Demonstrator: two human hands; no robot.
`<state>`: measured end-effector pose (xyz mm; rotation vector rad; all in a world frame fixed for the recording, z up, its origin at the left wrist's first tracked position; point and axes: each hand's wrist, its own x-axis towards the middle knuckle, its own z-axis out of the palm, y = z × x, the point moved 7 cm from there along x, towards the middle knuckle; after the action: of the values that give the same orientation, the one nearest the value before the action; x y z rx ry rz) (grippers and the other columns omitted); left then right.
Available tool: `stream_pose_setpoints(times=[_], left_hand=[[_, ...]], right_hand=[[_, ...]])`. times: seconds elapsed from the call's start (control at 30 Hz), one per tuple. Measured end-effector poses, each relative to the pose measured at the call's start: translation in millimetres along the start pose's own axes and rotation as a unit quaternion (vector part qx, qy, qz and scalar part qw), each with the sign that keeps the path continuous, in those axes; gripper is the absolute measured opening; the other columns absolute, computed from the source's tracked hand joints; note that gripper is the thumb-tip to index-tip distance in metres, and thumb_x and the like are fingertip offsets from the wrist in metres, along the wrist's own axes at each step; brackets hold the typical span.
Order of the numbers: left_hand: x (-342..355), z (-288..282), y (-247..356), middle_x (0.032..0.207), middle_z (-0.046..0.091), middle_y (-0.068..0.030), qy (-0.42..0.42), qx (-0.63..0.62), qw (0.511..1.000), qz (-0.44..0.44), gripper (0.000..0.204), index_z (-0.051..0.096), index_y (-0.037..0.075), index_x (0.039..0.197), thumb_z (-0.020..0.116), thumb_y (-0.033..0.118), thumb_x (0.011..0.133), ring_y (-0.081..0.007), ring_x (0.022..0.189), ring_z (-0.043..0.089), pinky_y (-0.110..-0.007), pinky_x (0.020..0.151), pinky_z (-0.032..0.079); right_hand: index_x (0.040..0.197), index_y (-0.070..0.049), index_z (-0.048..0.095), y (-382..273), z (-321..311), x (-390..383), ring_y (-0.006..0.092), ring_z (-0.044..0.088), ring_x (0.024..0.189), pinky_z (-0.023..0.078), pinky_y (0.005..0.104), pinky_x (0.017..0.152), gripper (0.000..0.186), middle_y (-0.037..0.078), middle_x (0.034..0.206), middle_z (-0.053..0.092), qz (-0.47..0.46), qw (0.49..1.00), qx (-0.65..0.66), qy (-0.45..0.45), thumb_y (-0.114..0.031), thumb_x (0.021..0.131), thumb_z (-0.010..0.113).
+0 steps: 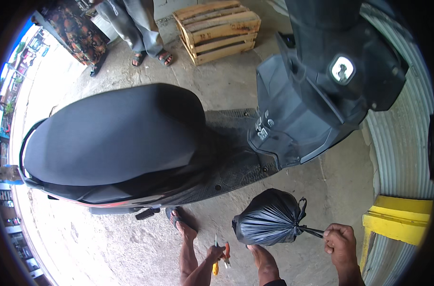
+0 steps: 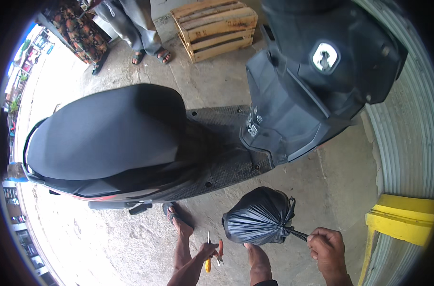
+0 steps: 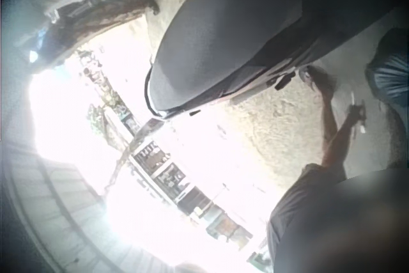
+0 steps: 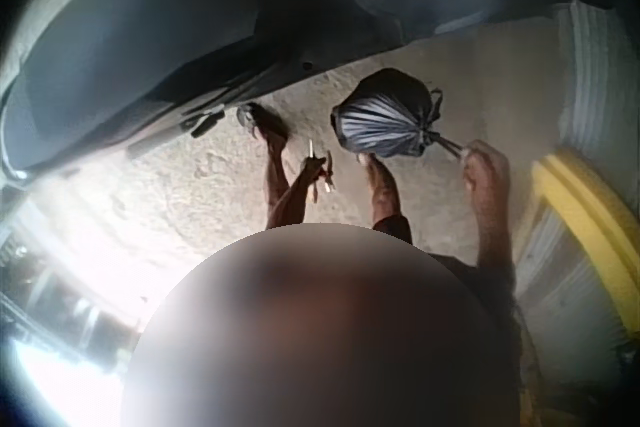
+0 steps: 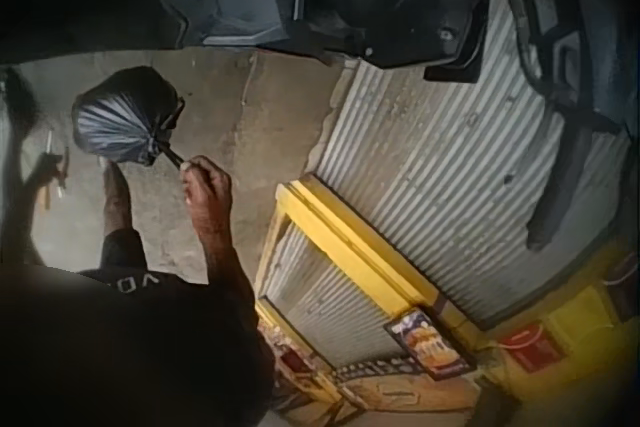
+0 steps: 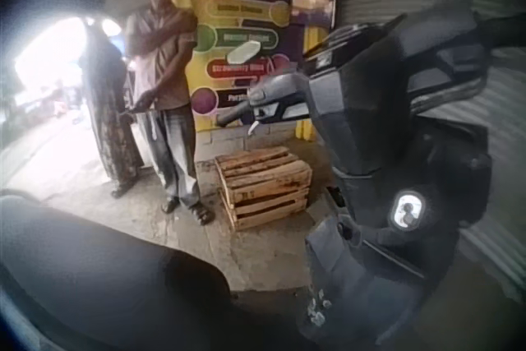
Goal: The person uses a screwdriver to remove the seat of a scooter, then walks to a sewing machine and sews a piece of dark fabric. The person guides the fabric through the machine and trims excess material.
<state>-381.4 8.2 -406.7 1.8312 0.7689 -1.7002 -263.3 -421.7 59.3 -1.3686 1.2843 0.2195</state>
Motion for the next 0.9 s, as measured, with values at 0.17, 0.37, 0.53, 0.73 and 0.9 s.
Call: stream_pose_setpoints(times=[0.17,0.37,0.53,0.73,0.9], left_hand=[[-89.8,-47.4,6.9,0.068,0.070,-0.0079,-0.054,0.047,0.994,0.083,0.046,0.075,0.004,0.082,0.073,0.049,0.093,-0.0156,0.055,0.063,-0.034,0.050,0.047],[-148.2,-169.9,43.1,0.074,0.073,-0.0062,-0.035,0.159,0.976,0.143,0.048,0.074,0.004,0.086,0.074,0.051,0.093,-0.0159,0.063,0.067,-0.034,0.056,0.050],[-170.4,-305.2,39.5,0.083,0.077,-0.0092,0.048,-0.083,0.971,0.218,0.039,0.075,0.004,0.092,0.068,0.043,0.098,-0.0173,0.063,0.070,-0.034,0.054,0.052],[-215.4,-419.9,-5.3,0.070,0.073,-0.0122,0.228,-0.255,0.916,0.211,0.035,0.071,0.001,0.082,0.071,0.035,0.094,-0.0201,0.055,0.066,-0.036,0.051,0.050],[-275.6,-402.6,-88.5,0.068,0.073,-0.0104,0.302,-0.208,0.917,0.153,0.027,0.070,0.001,0.083,0.073,0.026,0.091,-0.0200,0.058,0.071,-0.038,0.052,0.054]], right_hand=[[0.083,-0.006,0.061,-48.2,46.7,-28.1,0.0044,0.034,0.048,0.032,0.0268,0.045,0.017,-0.008,0.062,0.040,-0.017,0.981,0.181,0.066,-0.017,0.094,0.067],[0.087,-0.009,0.062,-113.5,112.4,4.5,0.0055,0.036,0.052,0.029,0.0267,0.046,0.016,-0.008,0.065,0.045,-0.079,0.985,0.133,0.076,-0.021,0.098,0.066],[0.091,-0.009,0.066,-111.4,164.4,55.2,0.0062,0.038,0.053,0.031,0.0256,0.045,0.012,-0.004,0.070,0.051,-0.036,0.996,0.039,0.076,-0.019,0.098,0.067],[0.111,-0.002,0.070,-121.1,211.7,93.3,0.0175,0.062,0.073,0.052,0.0310,0.057,0.023,0.006,0.089,0.066,-0.090,0.976,-0.196,0.034,-0.021,0.100,0.066],[0.148,0.001,0.053,-157.1,252.2,60.4,0.0419,0.053,0.138,0.048,0.0489,0.110,0.056,0.024,0.149,0.055,-0.277,0.825,-0.482,0.109,-0.029,0.102,0.065]])
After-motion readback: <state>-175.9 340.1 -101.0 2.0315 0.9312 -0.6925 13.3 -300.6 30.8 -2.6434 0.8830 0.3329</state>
